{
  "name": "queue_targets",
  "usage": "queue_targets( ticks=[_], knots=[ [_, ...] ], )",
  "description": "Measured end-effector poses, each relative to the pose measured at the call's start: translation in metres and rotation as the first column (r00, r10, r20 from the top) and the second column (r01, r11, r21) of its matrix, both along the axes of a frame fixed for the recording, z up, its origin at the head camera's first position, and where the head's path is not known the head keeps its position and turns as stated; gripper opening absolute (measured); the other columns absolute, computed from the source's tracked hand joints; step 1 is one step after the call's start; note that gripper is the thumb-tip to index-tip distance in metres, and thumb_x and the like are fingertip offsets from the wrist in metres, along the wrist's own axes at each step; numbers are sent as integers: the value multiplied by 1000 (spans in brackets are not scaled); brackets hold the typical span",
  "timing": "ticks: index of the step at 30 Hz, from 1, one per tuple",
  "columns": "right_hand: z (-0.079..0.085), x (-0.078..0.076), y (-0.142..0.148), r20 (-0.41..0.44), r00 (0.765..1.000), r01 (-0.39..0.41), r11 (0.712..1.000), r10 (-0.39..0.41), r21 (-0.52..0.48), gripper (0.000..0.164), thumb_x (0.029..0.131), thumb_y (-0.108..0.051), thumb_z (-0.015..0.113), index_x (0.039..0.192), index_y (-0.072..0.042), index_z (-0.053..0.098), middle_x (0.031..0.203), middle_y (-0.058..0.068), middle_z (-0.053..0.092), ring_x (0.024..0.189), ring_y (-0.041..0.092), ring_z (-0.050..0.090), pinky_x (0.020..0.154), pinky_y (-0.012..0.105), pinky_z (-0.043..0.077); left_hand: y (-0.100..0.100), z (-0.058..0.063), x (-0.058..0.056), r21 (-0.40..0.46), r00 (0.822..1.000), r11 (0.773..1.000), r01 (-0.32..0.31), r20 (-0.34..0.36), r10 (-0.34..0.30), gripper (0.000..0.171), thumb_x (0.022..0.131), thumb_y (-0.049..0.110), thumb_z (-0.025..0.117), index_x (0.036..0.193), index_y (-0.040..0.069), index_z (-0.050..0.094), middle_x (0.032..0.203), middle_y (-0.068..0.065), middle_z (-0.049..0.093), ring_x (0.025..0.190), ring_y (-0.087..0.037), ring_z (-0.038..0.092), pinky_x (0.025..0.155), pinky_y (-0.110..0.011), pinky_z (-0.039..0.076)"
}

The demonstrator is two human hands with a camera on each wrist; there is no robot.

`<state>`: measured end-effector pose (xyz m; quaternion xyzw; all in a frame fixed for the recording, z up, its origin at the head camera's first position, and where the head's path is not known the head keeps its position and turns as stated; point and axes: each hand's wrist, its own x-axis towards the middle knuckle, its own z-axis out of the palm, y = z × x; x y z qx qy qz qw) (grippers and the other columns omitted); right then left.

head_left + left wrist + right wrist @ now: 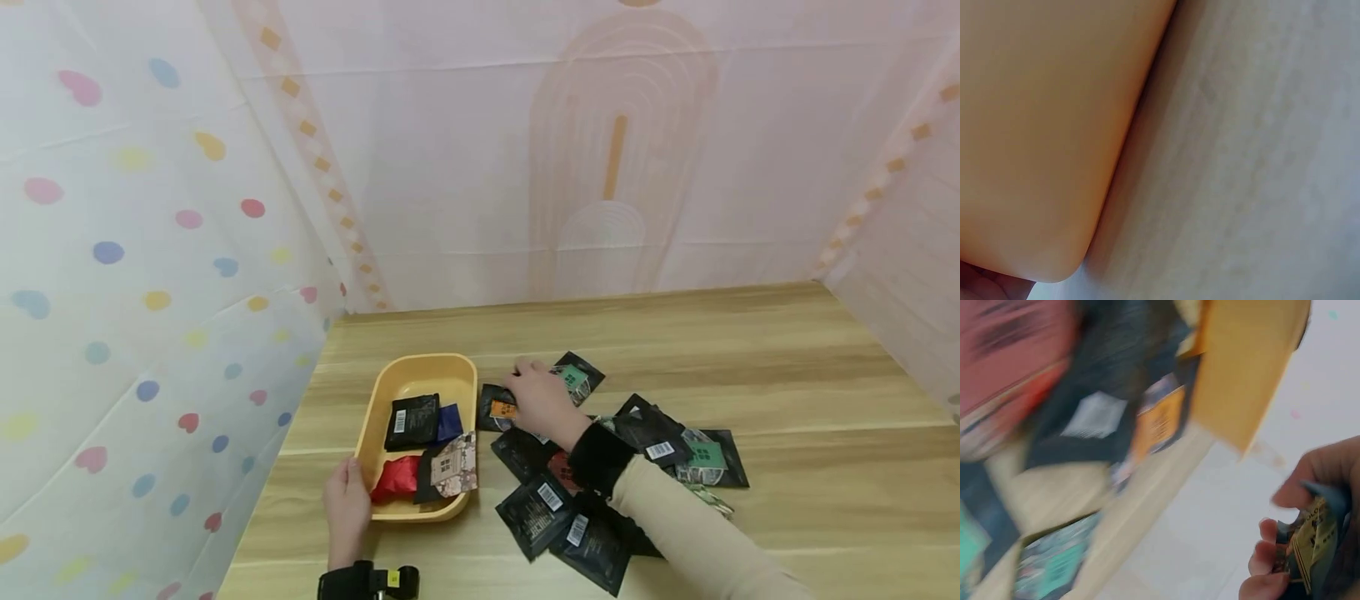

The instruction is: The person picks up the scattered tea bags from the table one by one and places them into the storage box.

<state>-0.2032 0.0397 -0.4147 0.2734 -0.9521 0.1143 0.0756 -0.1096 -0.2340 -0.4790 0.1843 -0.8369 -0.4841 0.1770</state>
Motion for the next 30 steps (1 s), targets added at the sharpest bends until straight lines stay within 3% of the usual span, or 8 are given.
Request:
queue_targets(
  ticks=[7, 11, 15, 19, 22, 24, 27, 30],
  knots=[
    [12, 5, -47, -21, 991, -132, 987, 134, 91, 37, 77, -20, 68, 113, -19, 59, 111, 7, 50, 95, 21, 51, 58, 29, 45, 1, -4, -4, 18, 999, 1000, 19, 48, -20, 43, 100, 15, 24, 115, -17, 48, 110, -34, 50, 102, -42, 45, 87, -52, 35],
    [10, 14, -77, -5, 987, -159, 976, 162, 147, 46, 78, -31, 69, 122, -24, 55, 118, 4, 47, 102, 20, 50, 71, 34, 47, 0, -4, -3, 26, 997, 999, 18, 72, -20, 43, 100, 16, 23, 115, -16, 48, 111, -32, 50, 100, -39, 45, 87, -51, 35],
    [6, 23, -102, -8, 982, -183, 964, 188, 191, 50, 78, -36, 69, 125, -29, 53, 122, 1, 46, 109, 20, 47, 81, 40, 42, -2, -5, -2, 13, 998, 1000, 14, 54, -15, 42, 100, 14, 24, 113, -17, 49, 107, -32, 51, 97, -38, 46, 83, -49, 36],
    [3, 30, -120, -36, 974, -212, 951, 225, 227, 46, 79, -35, 67, 124, -32, 54, 123, -1, 46, 109, 19, 47, 81, 38, 41, -2, -4, -1, -12, 1000, 1000, 5, 15, -5, 40, 99, 11, 25, 112, -19, 49, 106, -33, 52, 96, -39, 48, 81, -49, 37],
    [1, 34, -125, -40, 970, -228, 951, 241, 208, 55, 78, -41, 68, 129, -33, 49, 133, 0, 41, 120, 23, 40, 88, 48, 37, -2, -3, -1, -29, 1000, 1000, 4, 1, -4, 39, 99, 10, 26, 111, -19, 50, 105, -33, 54, 96, -38, 49, 80, -47, 38],
    [-1, 36, -126, -41, 967, -239, 954, 251, 180, 68, 75, -52, 67, 135, -34, 42, 143, 2, 32, 130, 28, 28, 92, 56, 31, -2, -2, -2, -42, 1000, 999, 11, -3, -11, 39, 99, 10, 27, 109, -18, 51, 103, -32, 55, 94, -37, 50, 77, -45, 38],
    [-2, 38, -124, -45, 962, -263, 957, 270, 123, 85, 68, -65, 61, 141, -33, 31, 150, 6, 17, 136, 33, 10, 94, 64, 23, -3, -2, -3, -50, 1000, 999, 19, -3, -19, 39, 99, 11, 27, 104, -17, 53, 89, -28, 55, 82, -31, 50, 69, -37, 39],
    [-1, 37, -121, -55, 960, -270, 958, 276, 97, 87, 68, -68, 59, 142, -32, 29, 151, 7, 15, 135, 33, 10, 94, 64, 23, -5, -1, -4, -57, 1000, 998, 13, 0, -13, 38, 100, 12, 27, 99, -15, 54, 75, -20, 49, 71, -24, 44, 61, -30, 35]
  ],
)
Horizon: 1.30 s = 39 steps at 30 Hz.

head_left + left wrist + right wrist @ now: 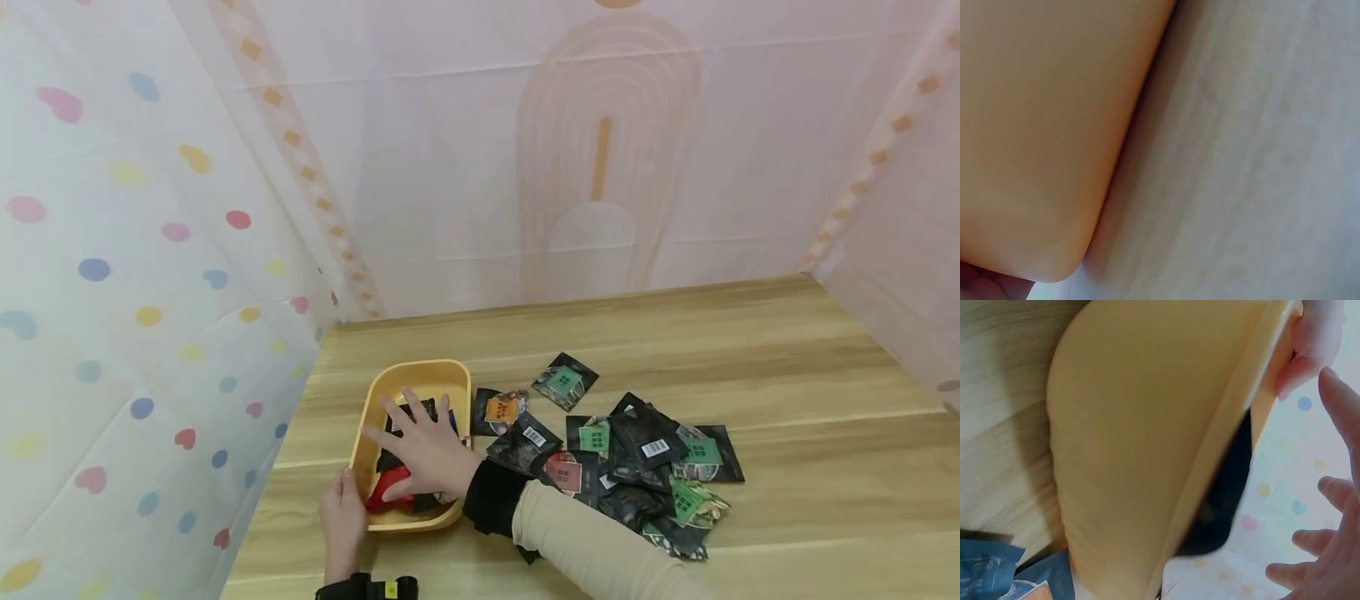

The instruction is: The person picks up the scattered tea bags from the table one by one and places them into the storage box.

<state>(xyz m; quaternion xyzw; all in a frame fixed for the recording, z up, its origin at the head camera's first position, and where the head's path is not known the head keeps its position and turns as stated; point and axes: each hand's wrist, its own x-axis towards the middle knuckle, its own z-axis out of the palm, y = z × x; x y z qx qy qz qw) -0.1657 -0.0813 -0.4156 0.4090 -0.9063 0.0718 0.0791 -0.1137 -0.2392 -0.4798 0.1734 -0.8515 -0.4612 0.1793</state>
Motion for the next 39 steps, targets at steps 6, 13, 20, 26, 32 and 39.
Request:
queue_targets(
  ticks=[6, 13, 20, 26, 32, 39],
  knots=[
    [6, -2, 13, 99, 987, 121, 992, -125, 39, 83, 71, -63, 61, 142, -33, 29, 150, 6, 15, 135, 33, 12, 95, 63, 22, -2, 1, -1, 21, 1000, 1000, 0, -3, 0, 39, 99, 11, 27, 108, -18, 52, 99, -32, 54, 91, -35, 49, 76, -42, 40],
    [7, -10, 53, 138, 960, 247, 969, -245, 5, 81, 74, -59, 63, 142, -28, 31, 148, 11, 21, 131, 38, 21, 93, 65, 24, -7, 5, 0, 74, 999, 997, 0, 34, -3, 44, 100, 14, 23, 118, -20, 44, 118, -37, 45, 112, -45, 41, 93, -54, 30],
    [-1, -17, 104, 185, 936, 313, 949, -299, -50, 78, 75, -53, 66, 139, -20, 37, 146, 17, 24, 130, 44, 20, 91, 69, 21, -8, 7, 3, 82, 1000, 997, -9, 14, 8, 42, 100, 12, 24, 116, -21, 45, 117, -37, 46, 111, -45, 41, 93, -54, 30],
    [-14, -24, 147, 171, 915, 379, 925, -367, -43, 76, 73, -50, 70, 136, -18, 42, 145, 19, 25, 129, 46, 19, 90, 68, 24, -11, 5, 4, 99, 999, 995, -16, 49, 11, 44, 100, 14, 22, 119, -20, 43, 119, -37, 44, 112, -45, 40, 94, -54, 29],
    [-24, -23, 187, 186, 893, 424, 905, -410, -37, 79, 71, -48, 72, 136, -13, 43, 142, 23, 28, 125, 48, 25, 83, 67, 32, -13, 6, 6, 102, 998, 994, -30, 65, 23, 45, 100, 15, 22, 119, -20, 43, 119, -37, 44, 112, -44, 39, 94, -54, 29],
    [-33, -19, 221, 256, 878, 432, 900, -405, -55, 76, 71, -43, 73, 133, -8, 46, 139, 27, 30, 124, 50, 26, 78, 69, 32, -19, 6, 20, 82, 996, 994, -76, 52, 72, 44, 99, 14, 24, 118, -20, 44, 119, -38, 44, 112, -46, 40, 94, -54, 29]
  ],
)
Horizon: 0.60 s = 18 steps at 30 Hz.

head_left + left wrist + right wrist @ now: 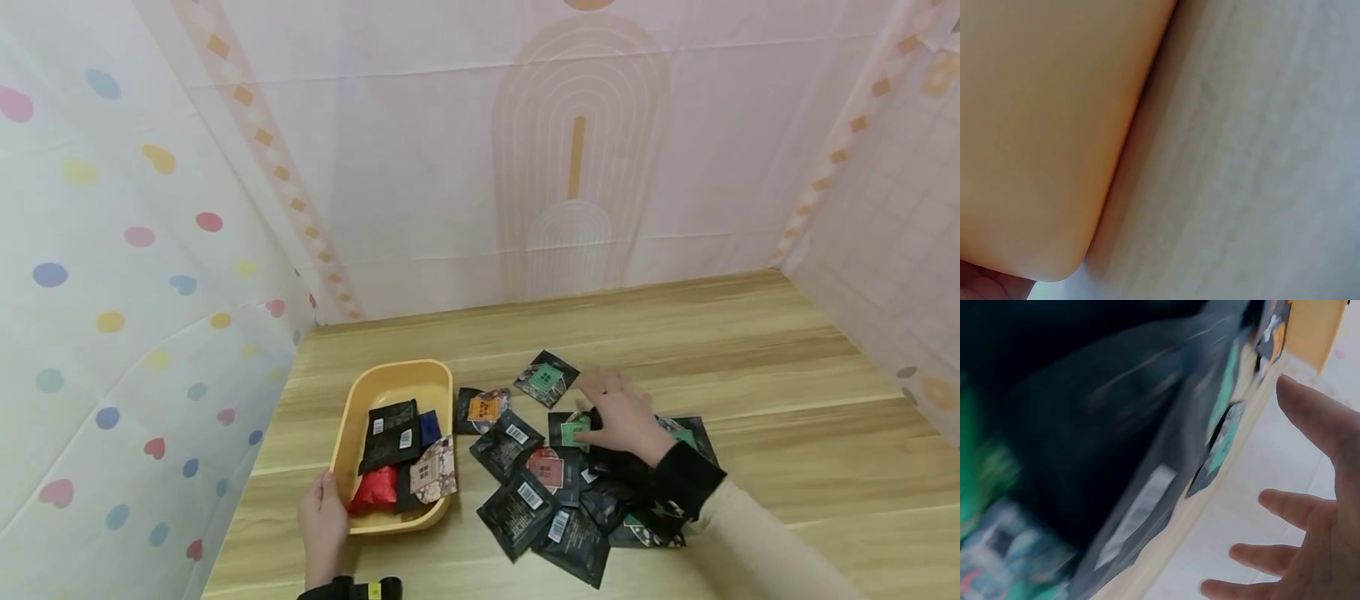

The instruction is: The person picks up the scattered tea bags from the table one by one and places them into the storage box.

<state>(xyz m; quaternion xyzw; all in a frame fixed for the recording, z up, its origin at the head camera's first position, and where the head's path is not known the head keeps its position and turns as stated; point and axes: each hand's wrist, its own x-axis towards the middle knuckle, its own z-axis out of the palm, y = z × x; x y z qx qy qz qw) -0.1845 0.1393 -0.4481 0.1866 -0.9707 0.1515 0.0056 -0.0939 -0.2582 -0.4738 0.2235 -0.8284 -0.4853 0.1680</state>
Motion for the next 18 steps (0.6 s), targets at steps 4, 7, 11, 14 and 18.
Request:
queue_targets(
  ticks=[4, 7, 11, 14, 18],
  knots=[
    [-3, 7, 13, 73, 997, -16, 1000, 15, 9, 72, 74, -37, 72, 133, -5, 45, 135, 31, 32, 117, 55, 30, 76, 62, 39, -3, -1, 6, -16, 1000, 1000, -17, 0, 17, 43, 99, 13, 24, 116, -19, 46, 116, -37, 47, 110, -45, 41, 92, -54, 31],
    [-5, 10, 18, 135, 990, -34, 999, 30, 27, 68, 75, -32, 72, 131, -3, 46, 131, 33, 36, 110, 57, 35, 78, 59, 40, -3, -2, 7, -25, 1000, 999, -22, -1, 22, 42, 99, 14, 25, 115, -18, 48, 111, -35, 49, 104, -43, 44, 88, -52, 33],
    [-6, 11, 22, 167, 985, -50, 998, 44, 34, 60, 76, -26, 71, 127, -1, 50, 126, 33, 41, 107, 55, 39, 81, 58, 38, -2, -1, 6, -40, 1000, 999, -13, -2, 13, 42, 100, 16, 25, 113, -16, 50, 106, -32, 51, 97, -39, 46, 84, -49, 35],
    [-7, 11, 23, 159, 986, -57, 998, 50, 40, 53, 77, -20, 69, 124, 0, 53, 124, 33, 42, 107, 55, 40, 83, 58, 37, 0, 0, 5, -41, 1000, 999, -4, -1, 4, 43, 100, 17, 26, 114, -16, 49, 109, -32, 51, 98, -40, 46, 86, -51, 35],
    [-10, 11, 25, 62, 996, -64, 996, 60, 59, 39, 76, -6, 66, 114, 3, 58, 108, 29, 52, 93, 46, 49, 78, 53, 39, 3, 1, 2, -55, 1000, 999, 3, -23, -5, 40, 100, 15, 28, 109, -15, 52, 98, -30, 53, 89, -36, 47, 79, -46, 38]
  ],
)
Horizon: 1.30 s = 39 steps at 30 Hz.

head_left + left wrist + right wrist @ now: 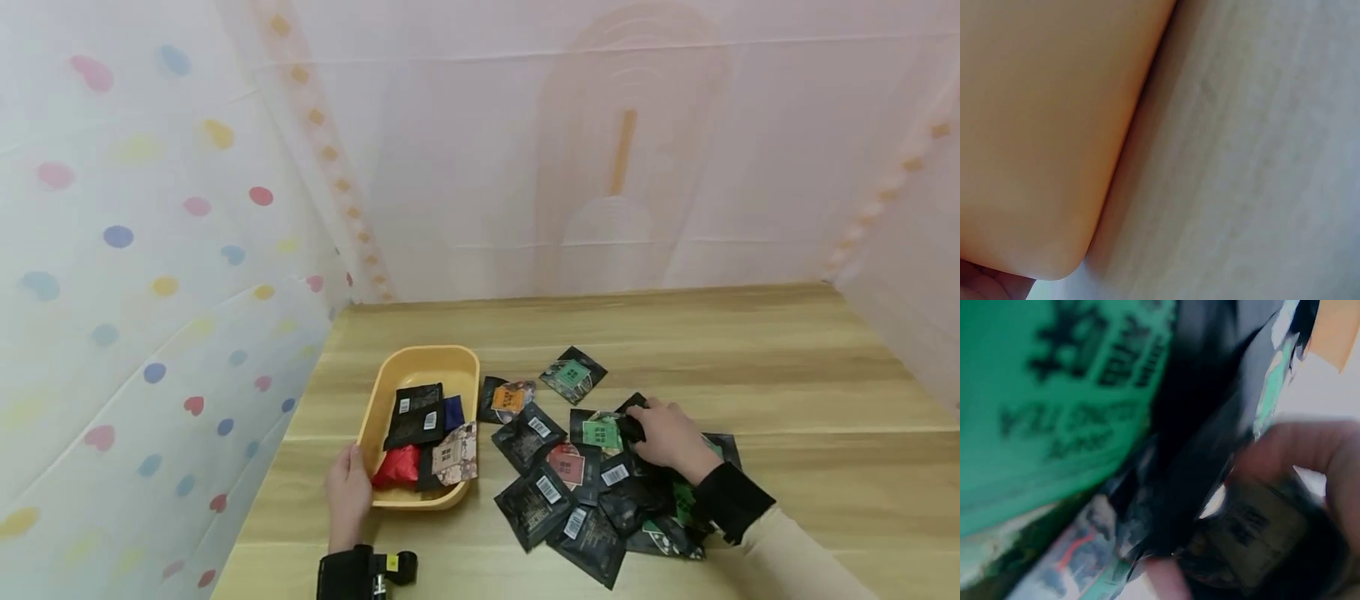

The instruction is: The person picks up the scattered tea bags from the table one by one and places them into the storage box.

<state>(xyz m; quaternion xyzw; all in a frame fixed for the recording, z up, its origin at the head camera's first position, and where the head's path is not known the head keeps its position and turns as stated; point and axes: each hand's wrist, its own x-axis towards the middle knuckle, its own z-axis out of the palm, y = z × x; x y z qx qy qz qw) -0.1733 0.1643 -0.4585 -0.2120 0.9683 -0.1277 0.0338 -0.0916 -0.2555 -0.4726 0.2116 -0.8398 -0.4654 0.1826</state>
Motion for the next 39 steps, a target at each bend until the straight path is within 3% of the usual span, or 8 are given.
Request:
queue_targets(
  ticks=[4, 6, 11, 16, 23, 31, 37, 39],
  knots=[
    [-2, -1, 2, -114, 993, 13, 1000, -13, -1, 32, 74, 6, 64, 105, 1, 61, 85, 18, 53, 66, 31, 49, 63, 42, 41, 1, 2, 0, -40, 999, 999, 6, -33, -7, 35, 99, 12, 31, 99, -13, 56, 76, -18, 47, 74, -27, 42, 66, -36, 34],
    [-1, -2, 4, -133, 991, 28, 1000, -29, -12, 33, 74, 9, 62, 106, 0, 60, 83, 17, 52, 61, 28, 45, 57, 38, 39, 2, 3, 1, -53, 999, 999, 1, -44, -4, 34, 99, 11, 32, 97, -14, 56, 71, -14, 45, 71, -25, 40, 64, -34, 33],
    [5, -1, 7, -142, 988, 51, 997, -59, -59, 41, 74, 11, 59, 114, 0, 56, 91, 22, 51, 62, 33, 44, 49, 34, 32, 5, 5, -1, -29, 999, 1000, -12, -34, 11, 34, 98, 10, 33, 99, -14, 57, 73, -15, 47, 73, -26, 43, 65, -34, 34],
    [14, 0, -2, -208, 978, 13, 996, -31, -86, 44, 71, 9, 62, 113, -1, 57, 92, 21, 53, 64, 33, 50, 48, 36, 38, 8, 5, -6, -21, 999, 1000, 12, -40, -13, 33, 98, 10, 33, 100, -14, 57, 77, -17, 50, 75, -27, 43, 66, -35, 34],
    [33, -7, -64, -242, 968, -99, 986, 63, -137, 49, 70, 7, 63, 117, -7, 58, 99, 18, 54, 74, 32, 53, 42, 30, 34, 4, 6, 1, -18, 999, 1000, -7, -45, 6, 32, 98, 9, 33, 97, -13, 56, 66, -8, 37, 65, -21, 36, 59, -31, 30],
    [46, -8, -135, -268, 946, -228, 961, 182, -155, 50, 73, 0, 67, 120, -16, 57, 102, 12, 54, 89, 31, 54, 59, 38, 46, 1, 3, 2, -44, 998, 999, 14, -62, -17, 31, 98, 7, 33, 89, -12, 54, 63, -4, 31, 60, -19, 32, 56, -30, 28],
    [56, -7, -189, -224, 931, -317, 943, 288, -103, 55, 78, -16, 70, 128, -22, 49, 119, 12, 48, 104, 31, 49, 71, 42, 48, 2, 3, 2, -30, 998, 1000, 7, -55, -9, 34, 99, 10, 31, 98, -14, 55, 73, -16, 46, 70, -24, 41, 63, -33, 34],
    [56, -5, -207, -213, 918, -359, 930, 335, -81, 62, 79, -29, 70, 134, -25, 42, 130, 11, 41, 114, 32, 43, 78, 46, 46, 1, 3, 3, -29, 999, 1000, 1, -45, -3, 36, 99, 11, 31, 102, -15, 55, 81, -20, 52, 76, -27, 45, 68, -36, 36]
  ],
)
